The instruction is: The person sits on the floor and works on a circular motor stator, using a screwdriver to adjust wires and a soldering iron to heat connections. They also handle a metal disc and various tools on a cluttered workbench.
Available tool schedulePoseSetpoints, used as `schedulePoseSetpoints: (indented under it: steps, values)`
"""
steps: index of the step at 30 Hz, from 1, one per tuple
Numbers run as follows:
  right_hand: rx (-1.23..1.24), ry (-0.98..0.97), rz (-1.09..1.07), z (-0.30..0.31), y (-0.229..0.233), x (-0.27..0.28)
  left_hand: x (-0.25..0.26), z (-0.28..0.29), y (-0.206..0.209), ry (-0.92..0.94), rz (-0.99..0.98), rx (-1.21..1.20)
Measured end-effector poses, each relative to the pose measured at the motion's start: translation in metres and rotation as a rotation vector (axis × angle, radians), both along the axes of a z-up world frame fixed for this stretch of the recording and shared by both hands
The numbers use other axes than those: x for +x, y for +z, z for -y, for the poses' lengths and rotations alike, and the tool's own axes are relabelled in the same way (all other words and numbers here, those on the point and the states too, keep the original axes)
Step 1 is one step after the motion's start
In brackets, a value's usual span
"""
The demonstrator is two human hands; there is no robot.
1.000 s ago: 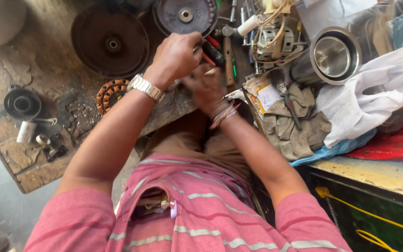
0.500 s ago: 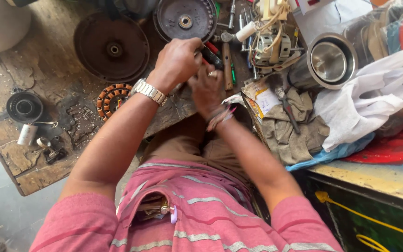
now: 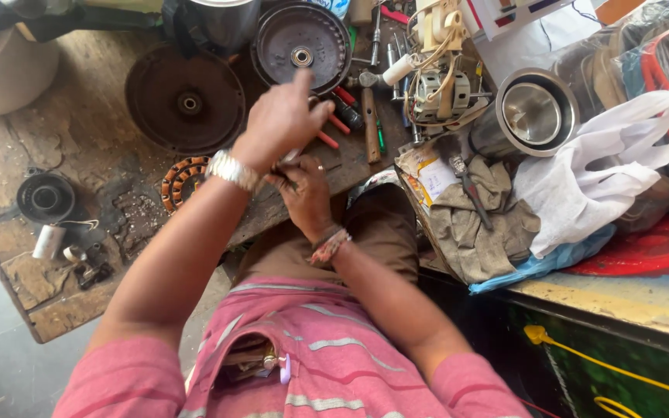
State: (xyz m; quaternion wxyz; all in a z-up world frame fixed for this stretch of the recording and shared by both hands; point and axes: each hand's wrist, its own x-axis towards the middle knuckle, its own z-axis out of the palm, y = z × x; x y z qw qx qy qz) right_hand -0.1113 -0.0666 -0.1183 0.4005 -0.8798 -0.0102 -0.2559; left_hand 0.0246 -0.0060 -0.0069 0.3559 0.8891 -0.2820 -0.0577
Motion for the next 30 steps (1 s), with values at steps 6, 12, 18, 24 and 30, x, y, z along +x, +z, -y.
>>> schedulePoseSetpoints:
  steps: [6,12,18,24,30]
  values:
    - [-0.383,0.108,-0.053,0.038,0.030,0.010,-0.011,0.001,0.000,-0.032,0.122,-0.066]
    - [-0.708,0.130,-0.029,0.055,0.034,0.025,-0.003,0.002,0.006,-0.034,0.057,-0.019]
    - [-0.634,0.255,0.031,0.066,0.032,0.027,-0.003,0.003,0.006,-0.039,0.110,-0.053]
    - [-0.802,0.168,-0.032,0.065,0.037,0.032,-0.003,0.003,0.014,-0.046,0.041,-0.019]
    - [-0.892,0.235,-0.022,0.070,0.028,0.028,-0.009,0.011,0.013,-0.068,0.069,0.009]
